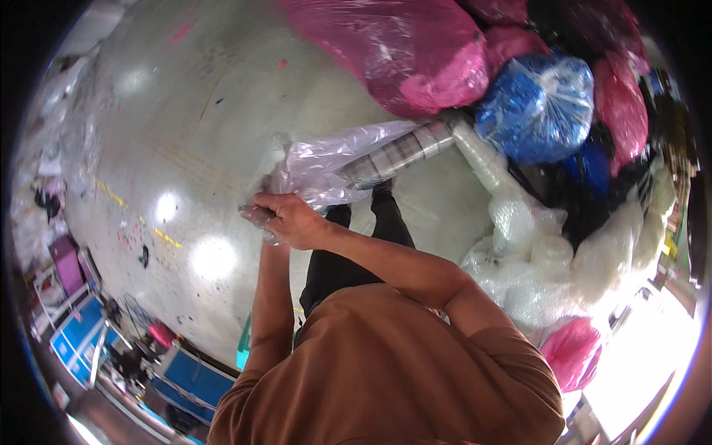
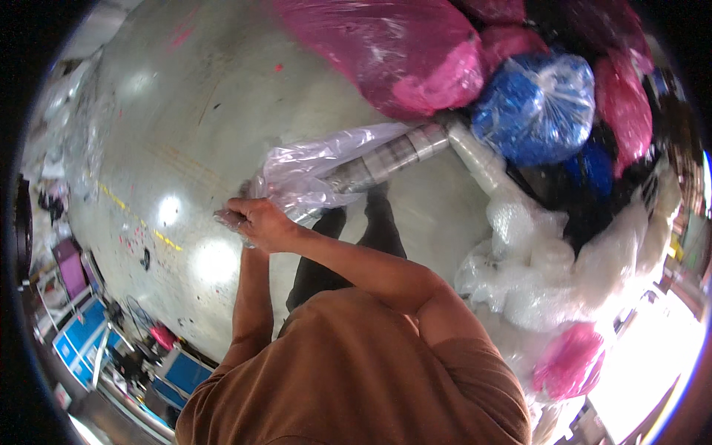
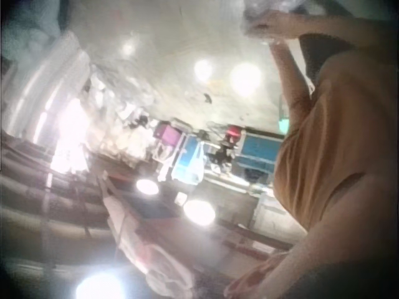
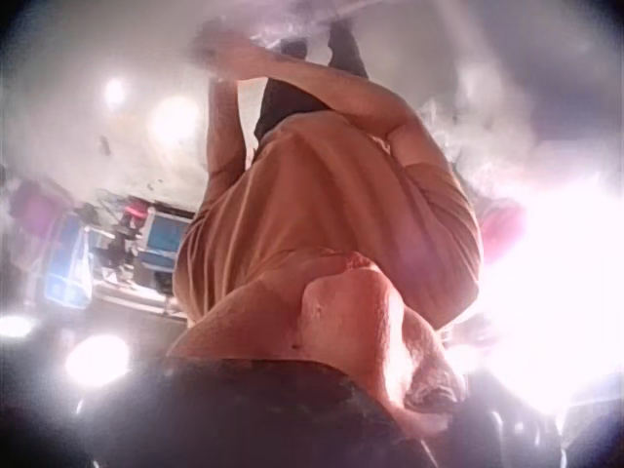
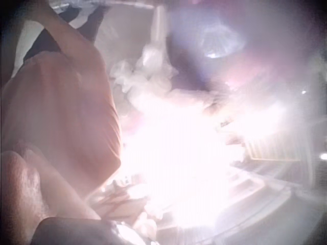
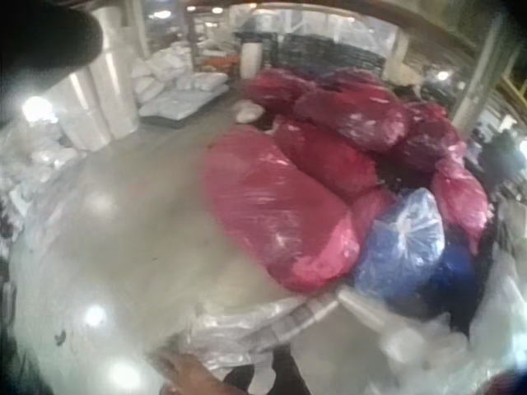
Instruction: The person walks through a warehouse filled with plastic waste, selects a roll of bubble wrap, and feeds it into a shredding machine. They then handle a black plastic roll and place it on a weighing scale. Finally, the person writes on a clipboard with a pen.
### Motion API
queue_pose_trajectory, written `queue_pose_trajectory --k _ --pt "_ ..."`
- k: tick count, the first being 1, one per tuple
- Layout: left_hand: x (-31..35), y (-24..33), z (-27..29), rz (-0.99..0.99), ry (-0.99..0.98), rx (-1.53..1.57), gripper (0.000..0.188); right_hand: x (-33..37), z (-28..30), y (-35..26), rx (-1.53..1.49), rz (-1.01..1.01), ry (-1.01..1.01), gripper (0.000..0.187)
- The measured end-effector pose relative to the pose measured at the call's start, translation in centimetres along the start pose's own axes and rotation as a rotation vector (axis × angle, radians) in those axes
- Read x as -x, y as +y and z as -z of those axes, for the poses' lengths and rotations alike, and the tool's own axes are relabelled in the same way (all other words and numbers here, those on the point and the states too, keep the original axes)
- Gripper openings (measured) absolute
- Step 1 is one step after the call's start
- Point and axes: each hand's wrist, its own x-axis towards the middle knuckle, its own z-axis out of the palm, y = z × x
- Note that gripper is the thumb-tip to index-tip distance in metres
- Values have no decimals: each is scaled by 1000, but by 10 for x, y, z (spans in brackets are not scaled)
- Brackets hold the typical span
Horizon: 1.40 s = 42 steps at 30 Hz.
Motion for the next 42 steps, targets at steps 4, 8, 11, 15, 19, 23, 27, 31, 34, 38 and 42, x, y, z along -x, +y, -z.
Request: queue_pose_trajectory --k 4,8,11,15,19,23,27,31,34,38,42 --pt "48 100 48 -231 79 90 39 -3 -65 -10 40 197 -154 42" --pt "115 173 100 -455 150 122 34 2 -93 23 198 268 -304 47" --pt "195 217 168 -574 420 241 32 6 -75 57 352 -131 -543 49" --pt "284 271 179 -811 972 185 36 25 -15 120 710 -134 -611 44" --pt "367 322 137 -930 1092 43 39 43 49 158 1053 -225 -659 42" --pt "406 341 108 -1109 1085 -97 43 58 94 172 1104 -404 -630 45" --pt "433 344 30 -1313 1029 -265 49 55 136 186 903 -430 -475 39" --pt "471 342 3 -1255 1361 -467 44 62 192 235 537 -557 -264 33" --pt "486 306 -29 -1371 1310 -355 41 82 250 265 341 -738 -142 23" --pt "522 268 -34 -1430 1536 -513 41 124 330 279 313 -1026 -49 19" --pt "593 223 6 -1162 1919 -1313 40 115 352 243 365 -1167 89 33"
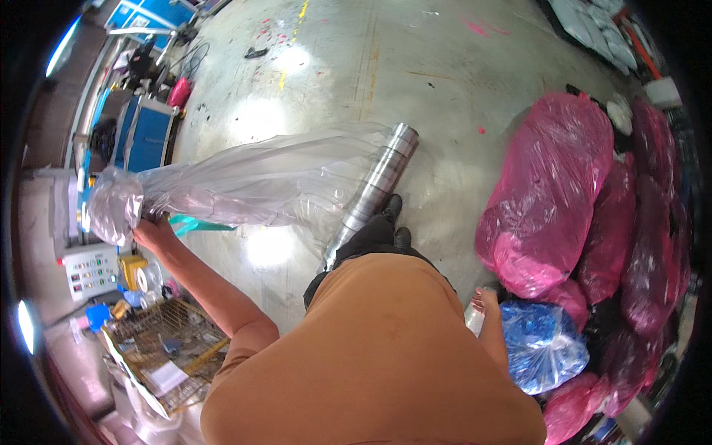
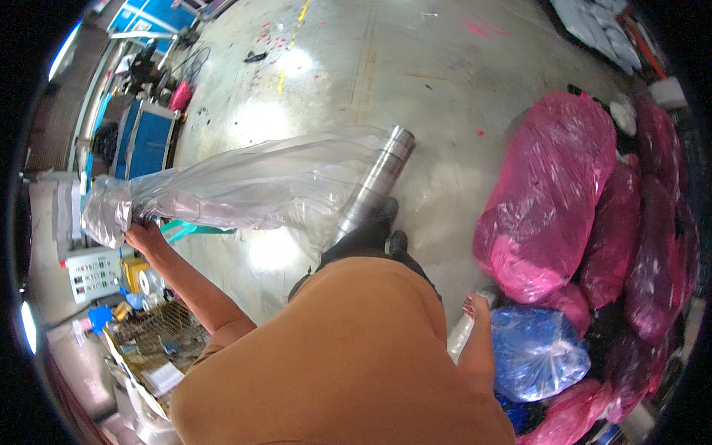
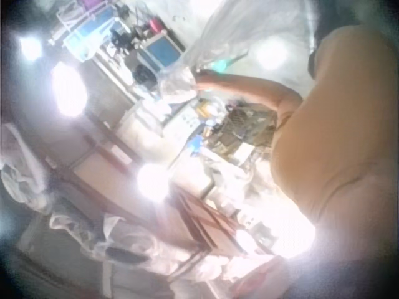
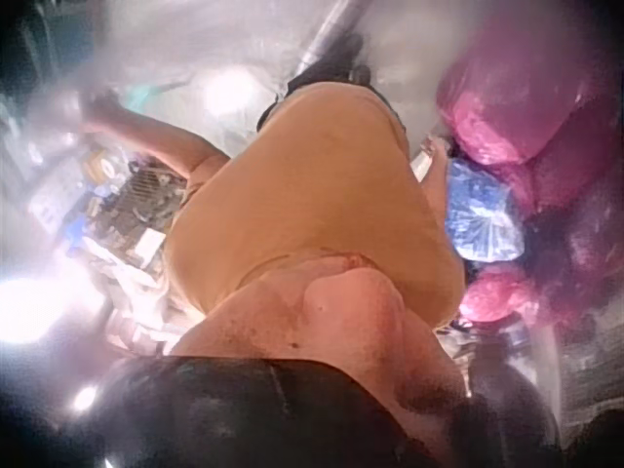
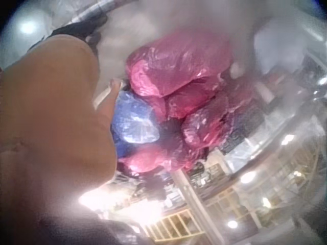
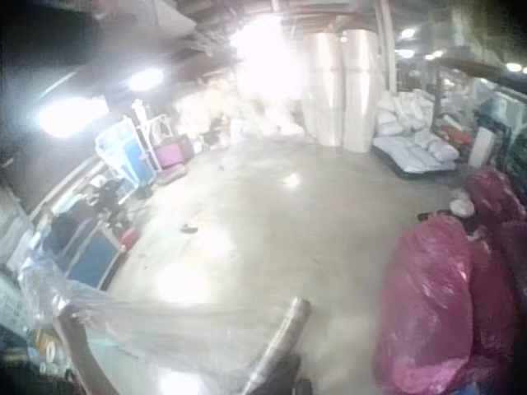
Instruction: The person walks through a warehouse filled with plastic waste, selects a roll of bubble wrap, and feeds it into a shredding machine. They then handle a black plastic roll and place it on a weighing scale. Finally, the person writes on a clipboard with a pen.
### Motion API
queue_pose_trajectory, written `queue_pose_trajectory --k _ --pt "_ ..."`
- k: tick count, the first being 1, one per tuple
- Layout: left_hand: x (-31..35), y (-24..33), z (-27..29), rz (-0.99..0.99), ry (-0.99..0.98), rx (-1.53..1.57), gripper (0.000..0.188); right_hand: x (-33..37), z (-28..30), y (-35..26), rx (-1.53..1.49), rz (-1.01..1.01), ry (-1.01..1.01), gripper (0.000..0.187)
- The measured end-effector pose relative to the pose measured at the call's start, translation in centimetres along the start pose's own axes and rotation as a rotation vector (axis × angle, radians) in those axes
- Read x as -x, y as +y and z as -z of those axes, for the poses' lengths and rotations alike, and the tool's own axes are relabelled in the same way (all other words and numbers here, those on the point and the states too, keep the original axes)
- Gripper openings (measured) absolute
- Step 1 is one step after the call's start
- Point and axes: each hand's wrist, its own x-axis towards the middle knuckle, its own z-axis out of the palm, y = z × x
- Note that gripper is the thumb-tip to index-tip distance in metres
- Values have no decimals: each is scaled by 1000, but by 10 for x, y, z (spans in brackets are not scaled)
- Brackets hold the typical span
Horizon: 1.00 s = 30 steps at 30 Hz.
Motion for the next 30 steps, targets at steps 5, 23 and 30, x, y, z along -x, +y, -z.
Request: queue_pose_trajectory --k 5,23,30 --pt "13 -49 35 -84 17 -147 42 -46 -17 -130 1 195 -3 39" --pt "-47 34 -251 642 242 663 30 -17 -131 -595 458 482 -178 20" --pt "-43 65 -357 738 217 355 42 -98 -62 -623 741 180 -140 21"
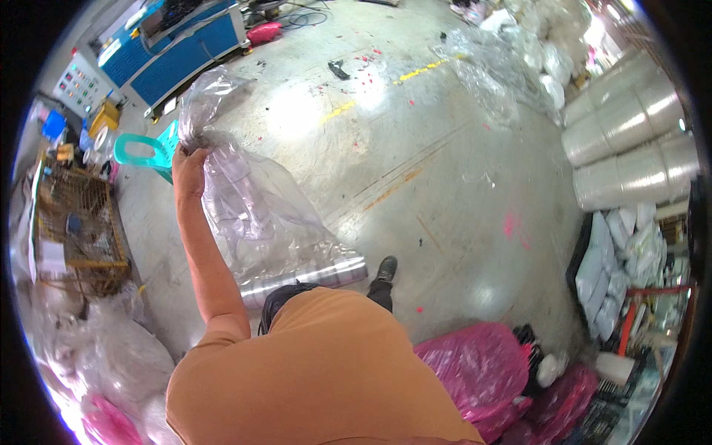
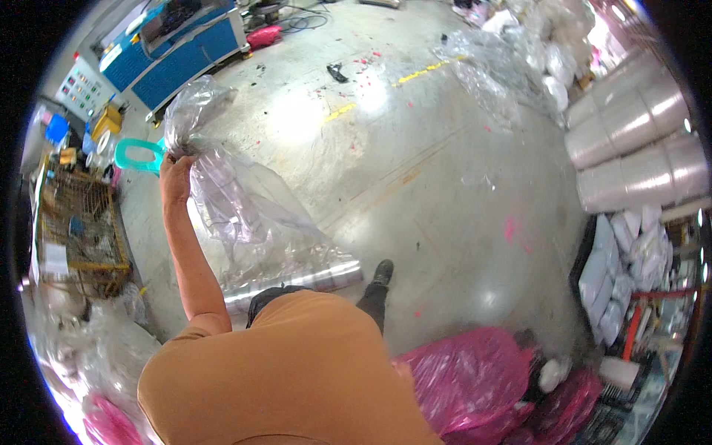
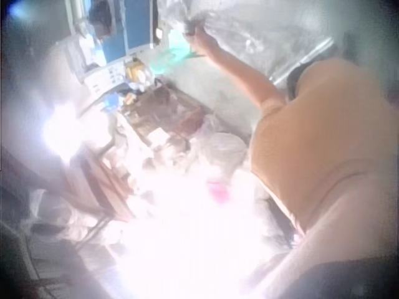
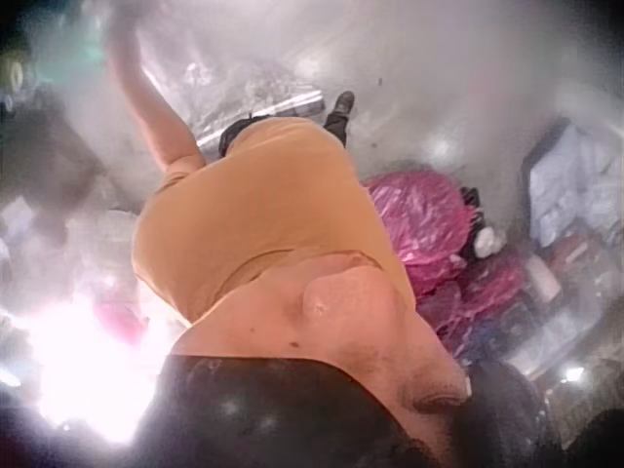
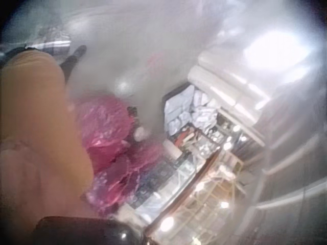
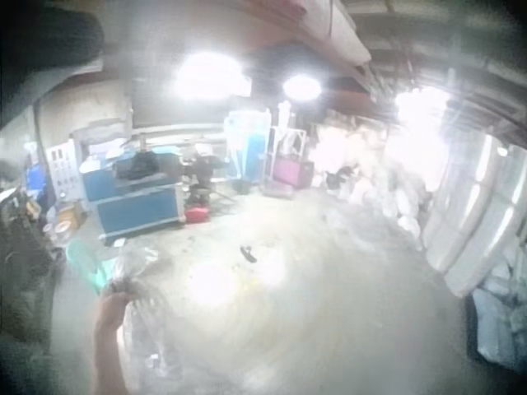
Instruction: The person walks through a warehouse filled with plastic waste, selects a roll of bubble wrap, and feeds it into a shredding machine. They then handle a black plastic roll and place it on a weighing scale. Finally, the person writes on a clipboard with a pen.
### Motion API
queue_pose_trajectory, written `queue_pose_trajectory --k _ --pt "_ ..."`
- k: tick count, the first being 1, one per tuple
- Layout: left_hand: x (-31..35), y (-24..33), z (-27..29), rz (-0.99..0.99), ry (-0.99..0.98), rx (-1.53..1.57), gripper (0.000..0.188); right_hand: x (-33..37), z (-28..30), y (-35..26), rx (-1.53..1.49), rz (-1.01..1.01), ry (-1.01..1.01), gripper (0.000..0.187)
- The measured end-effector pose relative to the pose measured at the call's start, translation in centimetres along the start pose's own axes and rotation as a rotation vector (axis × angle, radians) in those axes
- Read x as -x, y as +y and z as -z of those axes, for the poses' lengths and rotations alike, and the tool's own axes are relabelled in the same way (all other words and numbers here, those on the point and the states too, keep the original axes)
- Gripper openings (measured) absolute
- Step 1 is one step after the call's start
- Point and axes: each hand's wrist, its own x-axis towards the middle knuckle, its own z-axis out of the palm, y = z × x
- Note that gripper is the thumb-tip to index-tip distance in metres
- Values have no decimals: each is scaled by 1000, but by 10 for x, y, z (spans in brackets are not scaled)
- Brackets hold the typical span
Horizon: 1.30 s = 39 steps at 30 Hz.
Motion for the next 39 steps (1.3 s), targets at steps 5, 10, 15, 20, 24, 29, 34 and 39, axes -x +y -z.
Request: queue_pose_trajectory --k 5,10,15,20,24,29,34,39 --pt "18 -20 -74 -37 154 97 42 -15 105 -77 52 50 27 21" --pt "26 6 -123 -111 374 -121 33 -60 182 -235 26 122 94 21" --pt "9 13 -161 -194 459 -315 30 -129 209 -449 -14 319 124 23" --pt "-18 9 -195 -302 685 -429 27 -133 99 -643 128 543 65 37" --pt "-64 -1 -211 -109 758 -700 30 -94 -14 -771 331 719 -246 49" --pt "-153 -52 -230 -38 740 -721 36 11 -158 -895 534 965 -324 49" --pt "-245 -80 -284 22 549 -743 43 120 -294 -1002 682 1203 -691 64" --pt "-284 -98 -306 244 147 -662 46 243 -428 -1039 928 1275 -1130 97"
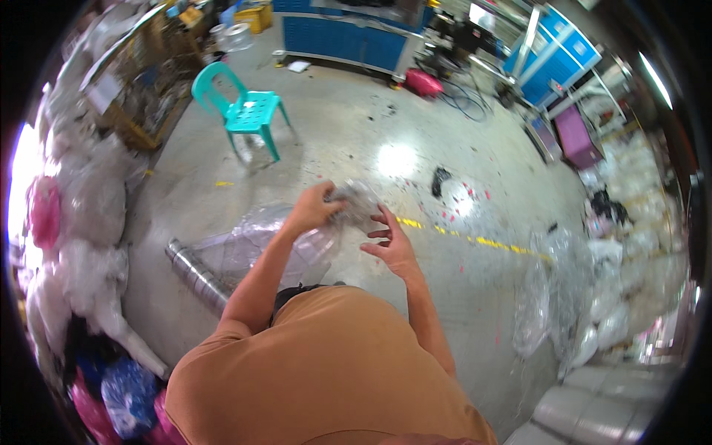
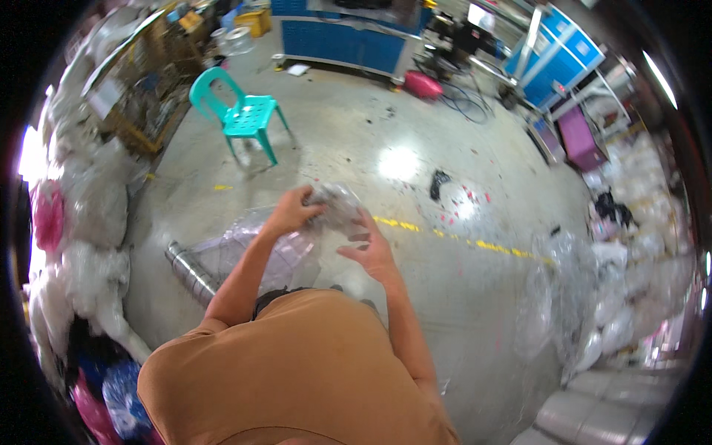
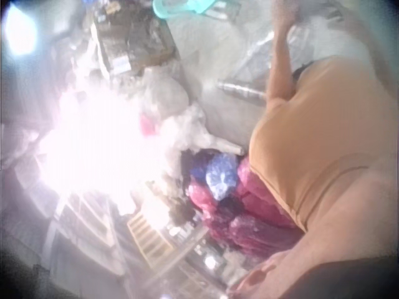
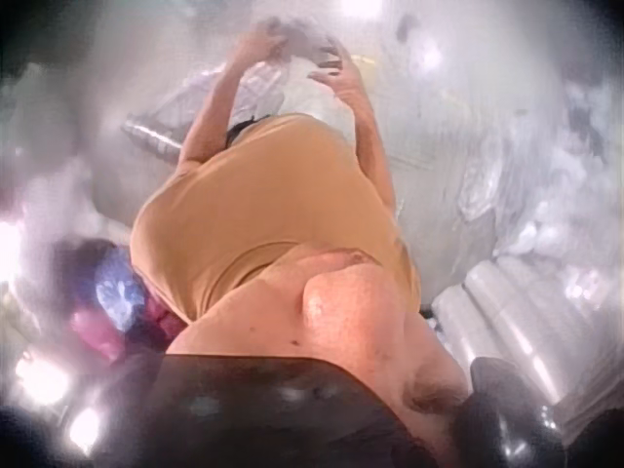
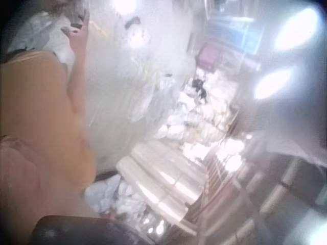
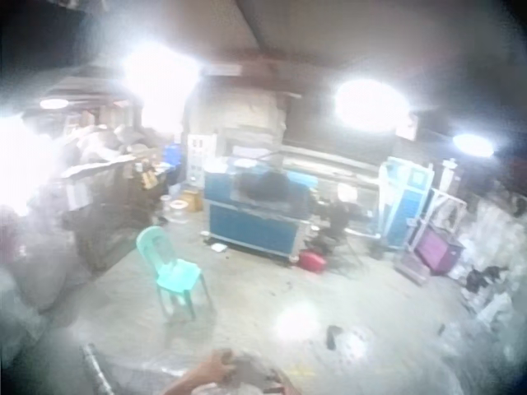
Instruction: The person walks through a warehouse filled with plastic waste, selects a roll of bubble wrap, and feeds it into a shredding machine. They then handle a black plastic roll and place it on a weighing scale. Finally, the person writes on a clipboard with a pen.
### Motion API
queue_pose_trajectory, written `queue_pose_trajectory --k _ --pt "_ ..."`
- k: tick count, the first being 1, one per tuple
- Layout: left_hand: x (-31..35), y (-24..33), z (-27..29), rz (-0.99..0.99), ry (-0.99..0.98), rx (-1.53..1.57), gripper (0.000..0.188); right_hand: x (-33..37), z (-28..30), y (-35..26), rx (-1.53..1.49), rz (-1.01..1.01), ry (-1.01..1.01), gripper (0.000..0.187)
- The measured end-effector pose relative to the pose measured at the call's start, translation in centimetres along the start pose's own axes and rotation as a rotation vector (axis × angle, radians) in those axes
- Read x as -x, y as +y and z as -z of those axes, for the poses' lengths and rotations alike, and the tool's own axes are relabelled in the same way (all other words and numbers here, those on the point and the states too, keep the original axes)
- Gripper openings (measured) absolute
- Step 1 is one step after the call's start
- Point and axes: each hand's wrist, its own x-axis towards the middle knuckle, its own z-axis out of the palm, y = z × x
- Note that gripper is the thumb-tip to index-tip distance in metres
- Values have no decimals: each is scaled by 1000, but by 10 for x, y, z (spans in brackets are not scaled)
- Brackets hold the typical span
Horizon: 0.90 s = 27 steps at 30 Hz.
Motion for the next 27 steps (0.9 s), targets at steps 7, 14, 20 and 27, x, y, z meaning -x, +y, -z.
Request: queue_pose_trajectory --k 7,14,20,27 --pt "-74 -27 -39 70 117 -52 41 -150 -23 1 285 132 -220 77" --pt "-150 7 1 331 159 215 36 -306 20 23 225 125 -597 50" --pt "-195 15 -9 501 436 293 27 -403 38 15 274 264 -903 27" --pt "-247 0 20 542 916 567 42 -508 76 38 251 -75 -1130 20"
